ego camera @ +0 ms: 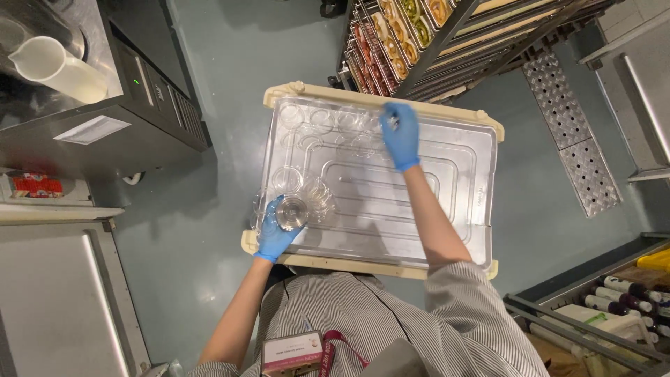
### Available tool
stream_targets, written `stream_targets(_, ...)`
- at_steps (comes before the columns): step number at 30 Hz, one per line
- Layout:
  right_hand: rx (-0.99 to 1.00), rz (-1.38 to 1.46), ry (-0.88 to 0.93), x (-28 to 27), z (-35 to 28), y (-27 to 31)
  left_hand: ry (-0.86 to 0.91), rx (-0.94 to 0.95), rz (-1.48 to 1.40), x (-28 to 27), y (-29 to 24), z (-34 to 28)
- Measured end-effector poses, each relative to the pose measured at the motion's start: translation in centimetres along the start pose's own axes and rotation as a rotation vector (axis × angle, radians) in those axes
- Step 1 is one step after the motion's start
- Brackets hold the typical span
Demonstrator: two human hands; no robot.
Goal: Pouring a white liquid from a pitcher into small plastic cups arranged on a tray.
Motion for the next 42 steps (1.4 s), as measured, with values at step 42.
stream_targets(42, 0.312, 0.149, 0.434, -4.8, -0.9, -24.2, 0.031, -0.170, 0.059, -0.3, 0.3, -1.1)
Point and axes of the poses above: each hand's wrist, its own z-axis towards the middle knuckle, its own x-axis out of the palm, y = z × x, the point moved 2 cm from there along z, towards the middle knuckle, and after that the axes turned 10 degrees about y, right-handed, at the moved point
